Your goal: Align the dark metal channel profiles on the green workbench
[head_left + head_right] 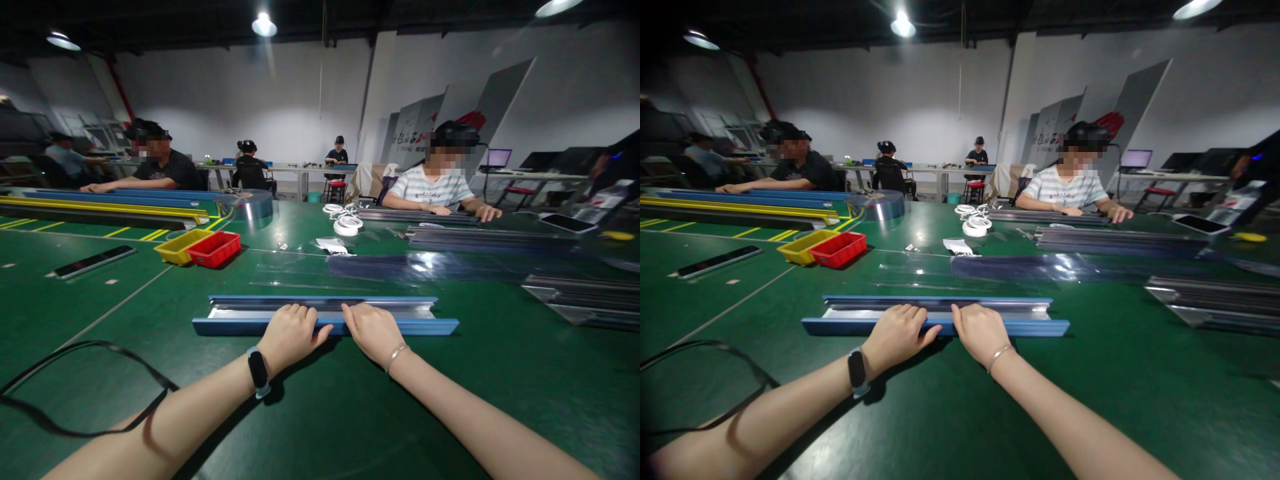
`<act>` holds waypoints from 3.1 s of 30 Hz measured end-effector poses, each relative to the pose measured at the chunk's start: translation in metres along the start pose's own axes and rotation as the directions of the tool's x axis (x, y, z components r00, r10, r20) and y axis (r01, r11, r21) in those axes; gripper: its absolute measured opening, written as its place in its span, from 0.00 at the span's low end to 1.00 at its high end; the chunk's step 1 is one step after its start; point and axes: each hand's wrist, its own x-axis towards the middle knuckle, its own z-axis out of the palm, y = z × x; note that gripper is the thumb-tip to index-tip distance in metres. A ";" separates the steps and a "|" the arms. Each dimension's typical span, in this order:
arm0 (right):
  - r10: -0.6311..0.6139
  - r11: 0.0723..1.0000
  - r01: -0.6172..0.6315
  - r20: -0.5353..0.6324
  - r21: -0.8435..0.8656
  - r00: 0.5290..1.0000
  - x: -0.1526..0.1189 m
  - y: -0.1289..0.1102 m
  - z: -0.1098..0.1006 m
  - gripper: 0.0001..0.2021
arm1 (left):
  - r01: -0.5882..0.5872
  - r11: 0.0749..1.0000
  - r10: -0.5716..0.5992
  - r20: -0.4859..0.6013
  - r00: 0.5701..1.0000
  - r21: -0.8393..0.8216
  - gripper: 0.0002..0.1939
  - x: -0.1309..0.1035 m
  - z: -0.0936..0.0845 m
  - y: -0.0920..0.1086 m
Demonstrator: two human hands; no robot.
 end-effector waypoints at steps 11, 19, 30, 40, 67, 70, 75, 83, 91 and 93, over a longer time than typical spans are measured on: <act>0.070 0.992 -0.057 0.109 -0.112 0.992 -0.001 0.009 0.000 0.23 | 0.023 0.999 -0.021 -0.058 0.998 0.029 0.21 0.000 0.001 -0.005; 0.127 0.971 -0.064 0.269 -0.233 0.955 -0.002 0.024 -0.012 0.18 | 0.042 0.999 -0.040 -0.050 0.998 0.026 0.22 -0.001 0.001 -0.007; 0.022 0.999 -0.022 0.019 0.029 1.000 -0.001 -0.001 -0.008 0.22 | 0.032 0.999 -0.031 -0.073 0.997 0.010 0.22 0.001 0.000 -0.004; 0.019 1.000 -0.018 0.050 -0.002 0.999 0.003 -0.009 0.001 0.22 | 0.024 1.000 -0.024 -0.050 0.998 0.013 0.23 0.001 0.002 -0.006; 0.122 0.992 -0.121 0.009 -0.045 0.993 -0.003 0.015 -0.001 0.23 | 0.110 0.994 -0.111 -0.047 0.993 -0.017 0.28 0.005 -0.002 -0.009; 0.074 0.997 -0.074 0.009 0.032 0.997 0.000 0.004 -0.003 0.22 | 0.122 0.992 -0.123 -0.027 0.992 -0.022 0.29 0.006 -0.003 -0.009; 0.034 0.996 -0.036 0.028 0.079 0.999 0.002 -0.009 -0.002 0.21 | 0.113 0.993 -0.114 -0.034 0.993 -0.031 0.28 0.005 -0.002 -0.009; 0.062 0.998 -0.063 0.033 0.027 0.998 0.003 -0.007 0.001 0.23 | 0.034 0.999 -0.033 -0.064 0.997 0.015 0.23 0.003 -0.001 -0.010; 0.167 0.985 -0.162 0.080 -0.063 0.983 -0.002 0.014 0.000 0.24 | 0.017 1.000 -0.015 -0.056 0.998 0.027 0.22 0.001 -0.001 -0.009; 0.198 0.976 -0.189 0.084 -0.107 0.977 -0.004 0.021 0.000 0.25 | 0.021 1.000 -0.020 -0.051 0.998 0.023 0.23 0.000 -0.001 -0.010</act>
